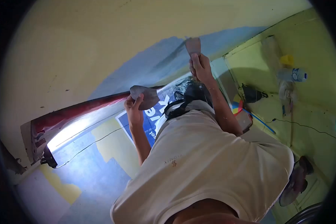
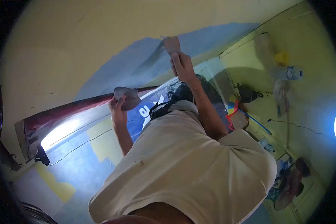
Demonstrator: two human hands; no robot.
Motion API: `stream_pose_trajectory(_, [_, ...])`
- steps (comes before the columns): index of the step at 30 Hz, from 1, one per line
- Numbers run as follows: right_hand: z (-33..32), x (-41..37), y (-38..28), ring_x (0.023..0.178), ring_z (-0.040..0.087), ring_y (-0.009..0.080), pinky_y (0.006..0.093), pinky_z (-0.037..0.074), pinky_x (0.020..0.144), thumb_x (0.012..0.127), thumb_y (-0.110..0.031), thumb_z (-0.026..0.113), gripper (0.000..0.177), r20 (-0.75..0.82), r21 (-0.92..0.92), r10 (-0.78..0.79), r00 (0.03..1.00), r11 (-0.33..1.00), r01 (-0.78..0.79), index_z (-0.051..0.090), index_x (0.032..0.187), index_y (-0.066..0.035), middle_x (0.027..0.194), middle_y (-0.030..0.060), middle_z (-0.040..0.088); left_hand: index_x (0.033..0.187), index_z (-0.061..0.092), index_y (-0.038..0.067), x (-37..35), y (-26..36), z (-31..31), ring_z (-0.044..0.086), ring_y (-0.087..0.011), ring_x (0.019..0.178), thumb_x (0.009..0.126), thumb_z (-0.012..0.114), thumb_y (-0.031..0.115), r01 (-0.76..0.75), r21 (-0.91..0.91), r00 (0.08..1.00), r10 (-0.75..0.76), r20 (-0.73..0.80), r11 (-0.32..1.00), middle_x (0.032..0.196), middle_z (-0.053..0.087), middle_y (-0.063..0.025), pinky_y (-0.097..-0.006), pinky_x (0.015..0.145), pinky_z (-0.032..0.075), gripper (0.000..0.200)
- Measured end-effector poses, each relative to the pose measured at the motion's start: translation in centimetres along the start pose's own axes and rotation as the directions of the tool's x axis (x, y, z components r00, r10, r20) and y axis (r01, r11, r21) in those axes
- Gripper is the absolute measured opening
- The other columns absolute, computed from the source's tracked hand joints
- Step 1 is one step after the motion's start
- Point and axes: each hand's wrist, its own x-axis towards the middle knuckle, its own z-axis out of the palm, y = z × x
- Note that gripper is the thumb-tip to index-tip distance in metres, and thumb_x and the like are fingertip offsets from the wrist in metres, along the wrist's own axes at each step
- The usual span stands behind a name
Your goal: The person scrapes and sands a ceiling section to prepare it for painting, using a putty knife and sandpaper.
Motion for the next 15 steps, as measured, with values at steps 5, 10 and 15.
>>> stream_pose_trajectory(5, [0.2, -0.9, 1.6, 0.038, 0.042, 0.0072, 0.0253, 0.031, 0.035, 0.103, -0.035, 0.048, 0.041, -0.014, 0.027, -0.013, 1.0, 1.0, 0.014, 0.054, 0.085, 0.002, 0.053, 0.0004, 0.044, 0.098, 0.068, 0.0, 0.1, 0.3, 0.2, 0.062, -0.0099, 0.081, 0.085, 0.072, 0.005, 0.007, 0.015, 1.0, -0.007, 0.017, 1.0, 0.092, 0.069, -0.0032, -0.0252, 0.078, 0.047, 0.015])
stream_pose_trajectory(10, [0.0, 0.0, 1.4, 0.038, 0.042, 0.0068, 0.0254, 0.032, 0.035, 0.103, -0.033, 0.047, 0.041, -0.03, -0.045, -0.029, 0.999, 0.999, 0.028, 0.055, 0.086, 0.003, 0.052, -0.0005, 0.044, 0.097, 0.068, 0.0, 0.6, 0.7, 0.5, 0.062, -0.0095, 0.081, 0.084, 0.072, 0.005, 0.02, 0.037, 0.999, -0.022, 0.04, 0.999, 0.092, 0.07, -0.0032, -0.0249, 0.078, 0.047, 0.014])
stream_pose_trajectory(15, [0.3, -0.8, 0.1, 0.039, 0.041, 0.0066, 0.0246, 0.031, 0.036, 0.103, -0.035, 0.046, 0.043, 0.039, -0.054, -0.039, 0.998, 0.998, 0.041, 0.054, 0.085, 0.003, 0.052, -0.0005, 0.044, 0.095, 0.069, 0.002, 0.4, 0.2, 0.3, 0.061, -0.0079, 0.079, 0.084, 0.072, 0.005, -0.002, 0.034, 1.0, 0.002, 0.009, 0.999, 0.089, 0.069, -0.0019, -0.024, 0.075, 0.045, 0.012])
